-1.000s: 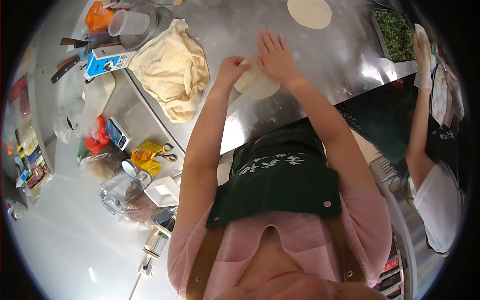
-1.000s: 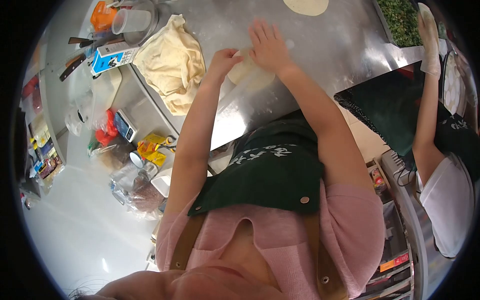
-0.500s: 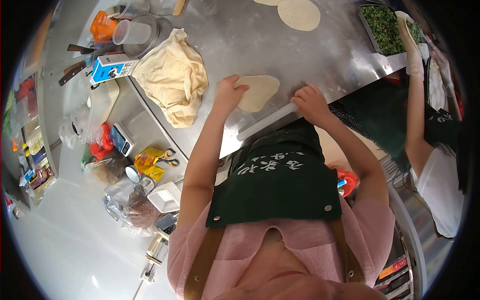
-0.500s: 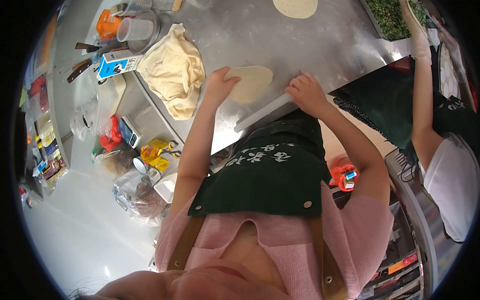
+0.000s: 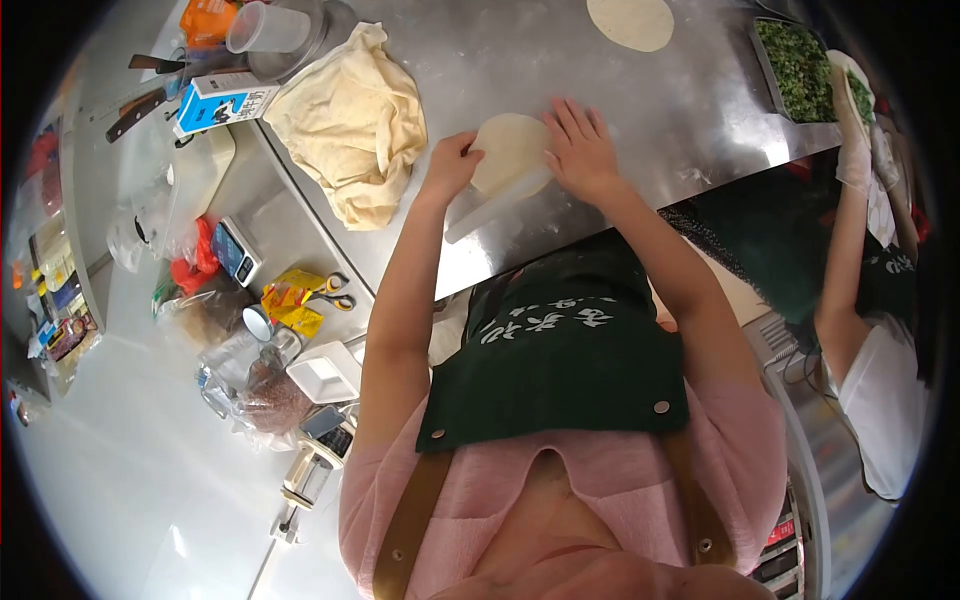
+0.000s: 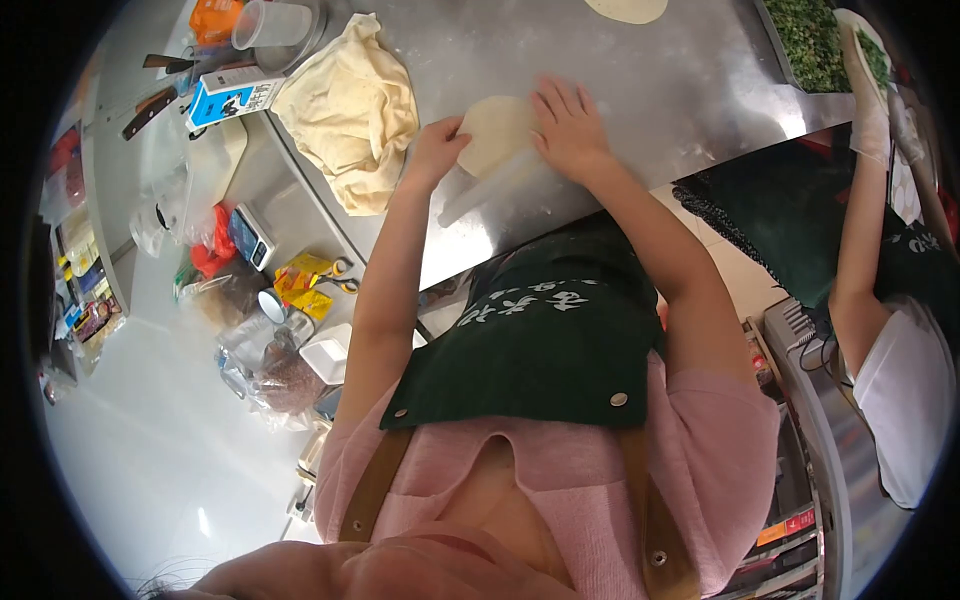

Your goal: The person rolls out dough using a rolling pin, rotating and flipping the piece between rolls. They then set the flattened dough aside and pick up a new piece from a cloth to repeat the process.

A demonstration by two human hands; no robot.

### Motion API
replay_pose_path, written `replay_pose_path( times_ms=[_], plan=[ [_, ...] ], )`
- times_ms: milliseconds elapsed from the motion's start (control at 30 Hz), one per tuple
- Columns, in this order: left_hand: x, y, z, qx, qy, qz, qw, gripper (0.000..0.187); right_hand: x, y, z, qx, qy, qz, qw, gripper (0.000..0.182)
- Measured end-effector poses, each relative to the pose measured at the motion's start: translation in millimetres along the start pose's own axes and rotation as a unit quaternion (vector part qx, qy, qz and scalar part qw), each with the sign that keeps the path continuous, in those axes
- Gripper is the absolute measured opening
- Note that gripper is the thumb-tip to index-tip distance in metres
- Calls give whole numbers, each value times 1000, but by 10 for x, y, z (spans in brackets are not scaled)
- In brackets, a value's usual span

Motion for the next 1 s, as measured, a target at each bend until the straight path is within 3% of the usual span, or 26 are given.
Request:
replay_pose_path(
  times_ms=[200, 367, 500, 600, 700, 800, 900, 1000],
  plan=[
    [113, 83, -34, -135, -10, -9, 991, 30, -83, 10, -11, 19, -5, 44, 999, 59],
    [276, 101, -135, 22, -22, 57, 998, 28, 663, 151, 80, -30, -32, 12, 999, 59],
    [281, 165, -329, 211, 35, 53, 975, 22, 61, 31, 6, 18, -31, 39, 999, 57],
    [99, 272, -505, 329, 65, -12, 942, 18, -408, -156, -69, 61, -60, 34, 996, 49],
    [-288, 350, -861, 353, 126, -30, 927, 21, -659, -255, -183, 74, -79, 41, 993, 42],
    [-450, 164, -1044, 155, 83, -1, 984, 21, -756, -383, -243, 100, -72, 51, 991, 39],
    [-290, -7, -793, 151, 50, -12, 987, 19, -663, -622, -298, 92, -75, 34, 992, 37],
    [-79, 19, -404, 300, 16, 33, 953, 23, -469, -592, -233, 94, -94, 44, 990, 35]
  ],
)
Point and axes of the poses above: each hand's wrist, its own x-axis towards the middle knuckle, its own y-axis out of the palm, z = x × y, the point moved 8 cm from there along x, towards the middle knuckle, and after that the axes turned 1 degree about -z, right-handed, at the moved point
